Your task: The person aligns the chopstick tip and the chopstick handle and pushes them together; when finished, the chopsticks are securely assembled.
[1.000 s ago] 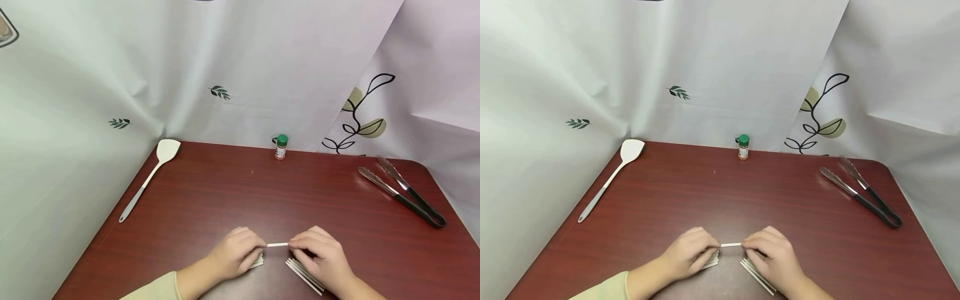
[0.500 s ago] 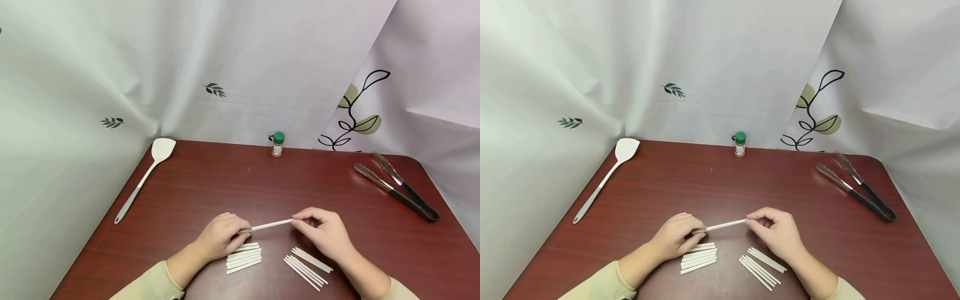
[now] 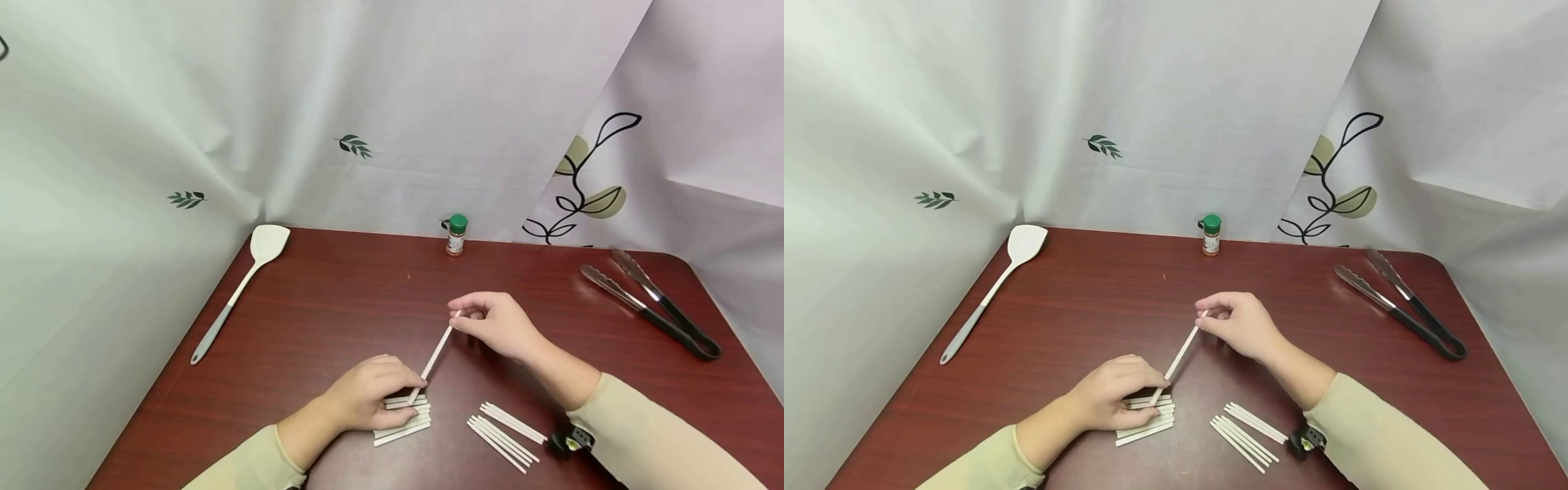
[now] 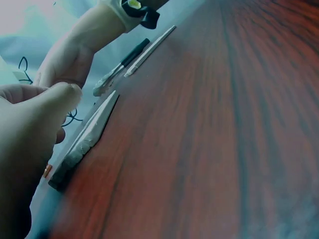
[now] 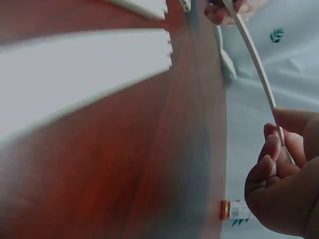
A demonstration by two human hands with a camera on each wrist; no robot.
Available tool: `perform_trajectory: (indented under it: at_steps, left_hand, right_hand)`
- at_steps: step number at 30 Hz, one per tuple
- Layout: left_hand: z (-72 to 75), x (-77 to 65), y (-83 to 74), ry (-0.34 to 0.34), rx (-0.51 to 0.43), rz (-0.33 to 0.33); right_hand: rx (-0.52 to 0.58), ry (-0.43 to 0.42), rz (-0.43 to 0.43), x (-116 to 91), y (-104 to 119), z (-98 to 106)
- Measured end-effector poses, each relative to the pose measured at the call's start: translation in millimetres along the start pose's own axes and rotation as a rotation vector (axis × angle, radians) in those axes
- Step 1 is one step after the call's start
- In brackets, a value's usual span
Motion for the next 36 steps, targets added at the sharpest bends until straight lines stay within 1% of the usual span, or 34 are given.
perform_trajectory:
  at_steps: [2, 5, 7, 11, 13, 15, 17, 21, 23, 24, 28, 30, 31, 33, 36]
  left_hand:
    - [0.1, -1.6, 1.7, 0.009, -0.006, 0.028]
    - [0.7, -4.6, 6.7, 0.015, -0.005, 0.091]
    - [1.8, -7.1, 12.3, 0.013, -0.012, 0.135]
    - [7.2, -13.9, 27.3, -0.012, -0.030, 0.228]
    - [9.3, -16.7, 32.7, -0.022, -0.020, 0.257]
    - [9.3, -18.2, 35.3, -0.011, -0.006, 0.285]
    - [7.8, -18.6, 35.6, 0.016, 0.020, 0.294]
    - [4.6, -18.7, 34.7, 0.092, 0.068, 0.316]
    - [4.0, -18.9, 34.4, 0.115, 0.090, 0.339]
    - [3.8, -19.1, 34.5, 0.123, 0.100, 0.354]
    - [3.4, -19.7, 35.0, 0.139, 0.119, 0.402]
    - [3.0, -20.5, 35.4, 0.143, 0.119, 0.414]
    - [3.0, -20.8, 35.6, 0.145, 0.114, 0.419]
    - [3.2, -21.7, 35.9, 0.148, 0.110, 0.429]
    - [4.4, -22.5, 36.1, 0.153, 0.111, 0.442]
  right_hand:
    - [0.028, 0.015, -0.001, 8.1, 0.7, -2.4]
    - [0.081, 0.028, -0.026, 19.4, -0.5, -8.2]
    - [0.115, 0.023, -0.056, 26.9, -3.3, -13.1]
    - [0.169, -0.002, -0.137, 41.8, -8.5, -22.8]
    - [0.201, -0.010, -0.163, 48.8, -10.1, -26.2]
    - [0.196, -0.014, -0.164, 54.0, -10.0, -29.3]
    - [0.170, 0.000, -0.148, 57.1, -9.3, -32.8]
    - [0.047, 0.062, -0.099, 60.7, -6.4, -42.7]
    - [-0.045, 0.099, -0.083, 63.5, -4.8, -46.3]
    - [-0.105, 0.115, -0.075, 65.1, -3.5, -47.6]
    - [-0.414, 0.181, -0.026, 70.4, 3.5, -51.8]
    - [-0.525, 0.205, -0.004, 72.3, 6.7, -54.0]
    - [-0.560, 0.214, 0.007, 73.2, 7.9, -55.3]
    - [-0.585, 0.226, 0.022, 74.3, 10.1, -57.2]
    - [-0.631, 0.238, 0.082, 75.8, 13.2, -60.3]
Point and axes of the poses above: each hand's wrist, its own x-axis towards the middle knuckle, its own z-axis out of the back of the hand, y = z × x, the point moved 4 cm from there along x, towards the middle knuckle, and after that the axes turned 7 degrees about y, right-handed, at the moved point
